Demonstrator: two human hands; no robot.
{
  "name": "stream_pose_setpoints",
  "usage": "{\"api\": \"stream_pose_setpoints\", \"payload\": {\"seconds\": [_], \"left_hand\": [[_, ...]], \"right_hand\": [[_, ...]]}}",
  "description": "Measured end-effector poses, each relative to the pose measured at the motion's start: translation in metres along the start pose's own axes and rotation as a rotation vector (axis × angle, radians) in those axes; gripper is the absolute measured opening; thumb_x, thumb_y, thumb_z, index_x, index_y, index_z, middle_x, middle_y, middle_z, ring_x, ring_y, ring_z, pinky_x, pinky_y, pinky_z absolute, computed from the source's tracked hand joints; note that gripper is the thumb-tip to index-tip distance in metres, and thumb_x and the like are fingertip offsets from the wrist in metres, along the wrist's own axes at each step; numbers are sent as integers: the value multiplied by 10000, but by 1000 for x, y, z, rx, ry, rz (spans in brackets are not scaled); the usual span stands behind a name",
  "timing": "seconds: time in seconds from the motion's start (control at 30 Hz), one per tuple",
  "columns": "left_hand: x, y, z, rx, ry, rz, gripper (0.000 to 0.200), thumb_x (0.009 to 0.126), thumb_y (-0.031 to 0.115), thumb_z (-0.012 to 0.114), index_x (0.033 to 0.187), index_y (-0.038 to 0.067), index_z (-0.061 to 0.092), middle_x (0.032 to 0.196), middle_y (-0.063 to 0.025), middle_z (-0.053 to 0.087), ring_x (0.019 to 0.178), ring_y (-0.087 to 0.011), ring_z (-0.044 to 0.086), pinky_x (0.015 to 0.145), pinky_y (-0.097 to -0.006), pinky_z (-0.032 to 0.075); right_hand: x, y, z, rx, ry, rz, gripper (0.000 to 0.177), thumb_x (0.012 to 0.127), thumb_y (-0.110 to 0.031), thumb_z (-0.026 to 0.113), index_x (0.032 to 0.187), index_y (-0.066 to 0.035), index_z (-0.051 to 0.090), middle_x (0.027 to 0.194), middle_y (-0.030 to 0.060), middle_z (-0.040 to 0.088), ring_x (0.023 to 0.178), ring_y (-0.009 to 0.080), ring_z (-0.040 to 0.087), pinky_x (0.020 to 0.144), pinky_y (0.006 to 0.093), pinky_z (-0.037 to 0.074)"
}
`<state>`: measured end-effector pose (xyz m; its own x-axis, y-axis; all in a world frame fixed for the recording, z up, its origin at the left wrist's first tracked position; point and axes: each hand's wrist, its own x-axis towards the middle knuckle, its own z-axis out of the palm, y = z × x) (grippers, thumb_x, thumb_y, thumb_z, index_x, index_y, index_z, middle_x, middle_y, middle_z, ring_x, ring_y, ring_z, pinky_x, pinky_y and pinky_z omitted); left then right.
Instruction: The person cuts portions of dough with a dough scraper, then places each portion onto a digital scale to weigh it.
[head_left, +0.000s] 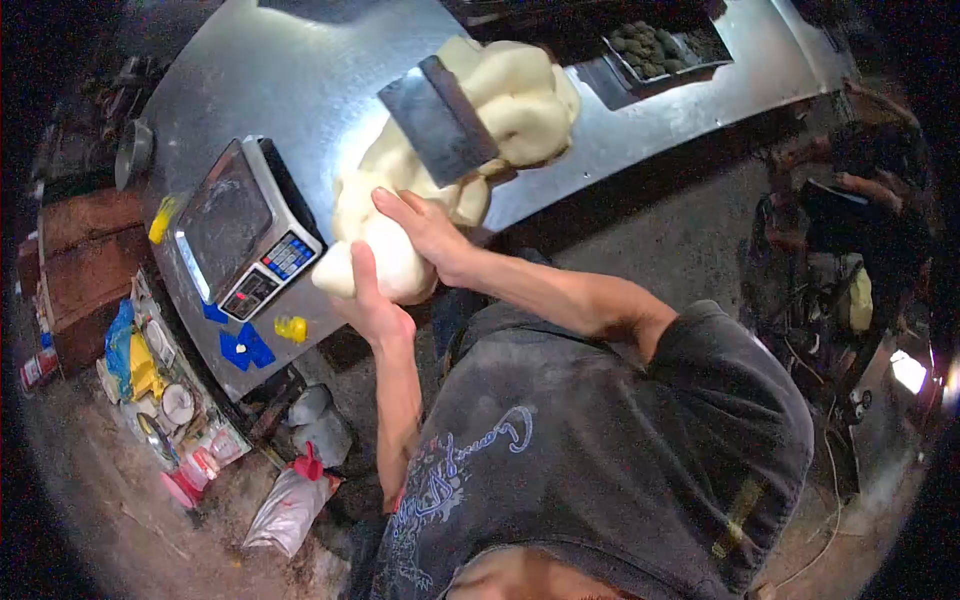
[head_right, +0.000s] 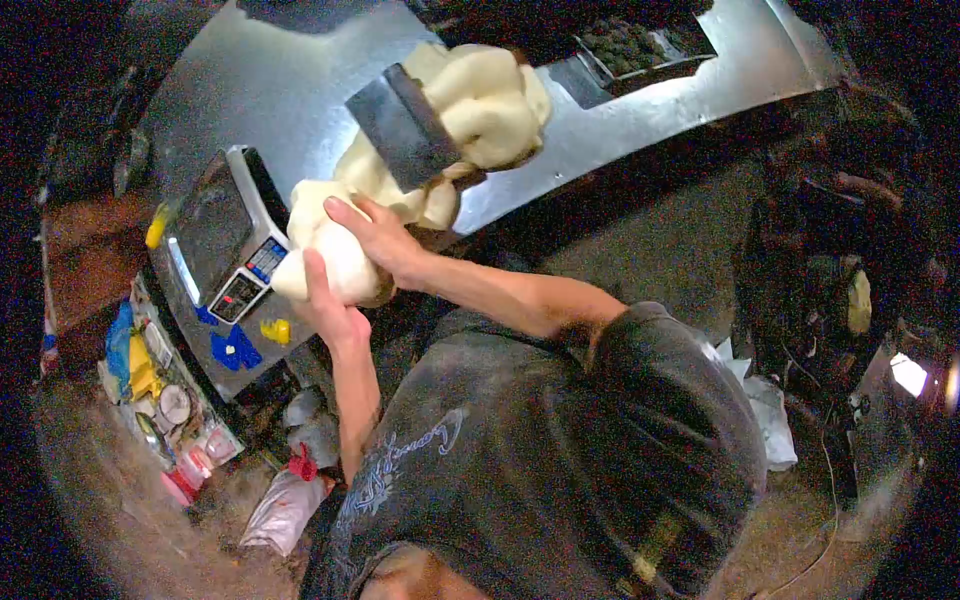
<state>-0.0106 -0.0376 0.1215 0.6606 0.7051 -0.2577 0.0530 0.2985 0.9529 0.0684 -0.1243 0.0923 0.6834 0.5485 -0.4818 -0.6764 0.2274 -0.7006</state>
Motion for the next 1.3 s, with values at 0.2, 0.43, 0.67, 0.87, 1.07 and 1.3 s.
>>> {"api": "stream_pose_setpoints", "payload": {"seconds": [0.2,0.43,0.67,0.87,1.07,1.3], "left_hand": [[-65,-18,-9,-293,-304,-198,1021,836,783,563,1601,233,172,1658,-14,194,1510,-308,211,1201,-555,233],[-85,-57,-64,-422,-125,-179,988,803,813,567,1586,314,226,1551,-47,368,1388,-351,406,1127,-585,390],[-178,-69,-103,-326,-76,-183,692,944,658,499,1406,144,529,1294,-83,633,1188,-303,618,1031,-514,497],[-224,-89,-60,-208,207,-258,771,968,639,510,1474,63,427,1421,-158,547,1261,-333,573,1071,-502,464],[-271,-103,-29,231,-368,-312,876,903,703,572,1407,-11,499,1315,-152,605,1184,-254,613,964,-409,520],[-221,-64,46,-130,-801,-622,1063,882,876,168,1476,40,445,1397,-124,580,1256,-262,583,1062,-415,469]], "right_hand": [[-19,-66,-38,-226,106,-211,480,861,-446,788,968,13,701,945,106,729,878,140,687,733,299,558],[-114,-17,-14,-698,-368,-536,576,807,-603,738,868,-30,730,881,168,702,834,317,684,764,422,526],[-152,38,-49,-206,-835,403,837,957,-747,406,1025,22,731,1010,93,725,939,188,664,859,353,526],[-189,64,-138,-275,-403,241,854,983,-732,322,1418,-20,501,1414,160,537,1330,301,469,1132,452,331],[-266,100,-150,-86,7,211,679,970,-575,584,1431,-86,486,1424,122,536,1268,221,523,1064,374,433],[-256,11,-180,510,-74,217,364,966,-437,618,1133,-120,684,1065,76,738,921,230,715,871,407,579]]}}
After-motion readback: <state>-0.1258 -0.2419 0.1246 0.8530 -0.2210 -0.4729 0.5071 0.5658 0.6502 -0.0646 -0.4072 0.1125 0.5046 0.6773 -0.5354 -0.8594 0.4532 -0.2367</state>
